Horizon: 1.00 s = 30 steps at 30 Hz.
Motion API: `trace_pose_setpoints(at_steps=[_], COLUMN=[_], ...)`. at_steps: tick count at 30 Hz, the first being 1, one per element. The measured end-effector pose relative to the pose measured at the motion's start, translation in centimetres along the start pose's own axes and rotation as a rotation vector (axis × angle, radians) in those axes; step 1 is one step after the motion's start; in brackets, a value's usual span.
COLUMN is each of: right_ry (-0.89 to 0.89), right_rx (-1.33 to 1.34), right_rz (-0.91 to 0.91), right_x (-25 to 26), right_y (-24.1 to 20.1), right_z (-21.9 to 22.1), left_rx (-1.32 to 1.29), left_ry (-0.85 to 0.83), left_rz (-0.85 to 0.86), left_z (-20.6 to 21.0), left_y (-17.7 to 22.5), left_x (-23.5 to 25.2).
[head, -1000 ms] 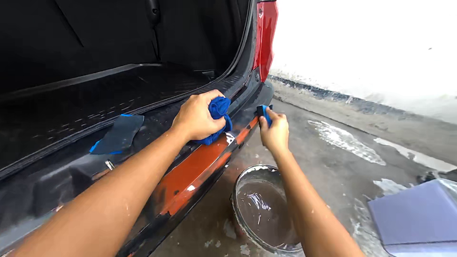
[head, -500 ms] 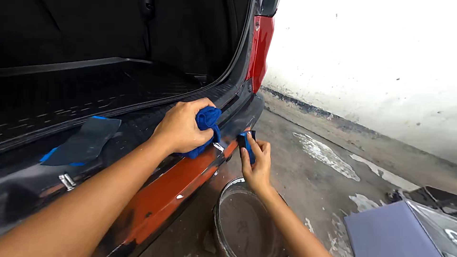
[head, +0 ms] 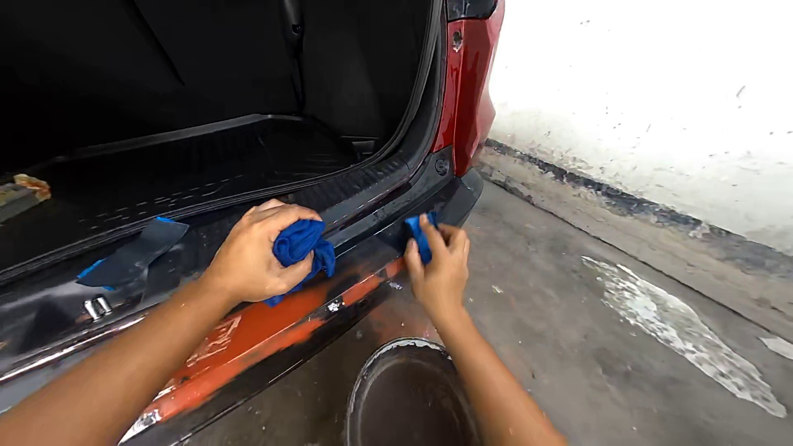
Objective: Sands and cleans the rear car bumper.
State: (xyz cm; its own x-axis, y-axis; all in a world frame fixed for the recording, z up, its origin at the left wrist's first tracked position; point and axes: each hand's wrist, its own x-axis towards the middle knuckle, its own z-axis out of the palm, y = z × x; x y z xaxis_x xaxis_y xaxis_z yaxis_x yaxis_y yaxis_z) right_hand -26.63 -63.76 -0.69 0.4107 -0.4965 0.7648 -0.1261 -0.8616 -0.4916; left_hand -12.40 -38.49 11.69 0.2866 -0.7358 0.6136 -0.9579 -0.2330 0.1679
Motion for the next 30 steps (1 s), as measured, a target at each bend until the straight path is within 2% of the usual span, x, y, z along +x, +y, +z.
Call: trace_pose_setpoints(at_steps=[2,5,7,9,11,12,14,17,19,20,22,24,28,30], right_ry=[-0.006,-0.049,-0.047,-0.048,-0.046,-0.042,-0.046,-0.05,-0.073,-0.09,-0.086,-0.047,-0.07,-0.07], right_rx=[-0.015,0.062,0.099,0.092,0.056,0.034,0.022,0.099,0.098,0.073,0.04,0.014,0.07,0.052], right_rz=[0.04,-0.024,-0.109,-0.114,-0.011,0.046,0.068,-0.091,-0.163,-0.144,0.005,0.106,-0.077,-0.103], right_x=[0.9,-4.3,-5.5,-2.9,1.0,2.0,0.3,-5.0,-4.5,-3.0,0.3,-0.3,-6.8,-5.3], right_y=[-0.1,-2.3,-2.4,-1.4,-0.6,-0.7,-2.2,-3.9,-2.9,-2.3,-1.7,-2.9,-5.7,-4.3], right_z=[0.2,-1.4,-1.7,-1.0,0.2,0.6,-0.1,-1.7,-1.7,-1.6,-0.9,-0.7,-2.3,-1.9], left_rx=[0.094,0.215,0.279,0.326,0.359,0.361,0.359,0.361,0.341,0.332,0.31,0.242,0.146,0.114], left_ry=[0.001,0.001,-0.018,-0.076,-0.137,-0.153,-0.191,-0.281,-0.302,-0.285,-0.226,-0.188,-0.197,-0.213], left_rz=[-0.001,0.025,0.027,0.017,-0.003,-0.016,-0.047,-0.077,-0.068,-0.062,-0.074,-0.125,-0.18,-0.19], left_z=[0.3,0.7,1.0,1.4,1.8,2.0,2.2,2.1,1.9,1.7,1.4,1.3,1.8,2.7], left_y=[0.5,1.2,1.7,2.2,2.7,3.0,3.5,3.9,4.3,4.7,5.5,6.9,8.8,9.0], left_x=[-0.4,-0.7,-0.7,-0.6,-0.3,-0.2,-0.2,0.7,0.9,1.1,2.6,4.5,9.2,9.9])
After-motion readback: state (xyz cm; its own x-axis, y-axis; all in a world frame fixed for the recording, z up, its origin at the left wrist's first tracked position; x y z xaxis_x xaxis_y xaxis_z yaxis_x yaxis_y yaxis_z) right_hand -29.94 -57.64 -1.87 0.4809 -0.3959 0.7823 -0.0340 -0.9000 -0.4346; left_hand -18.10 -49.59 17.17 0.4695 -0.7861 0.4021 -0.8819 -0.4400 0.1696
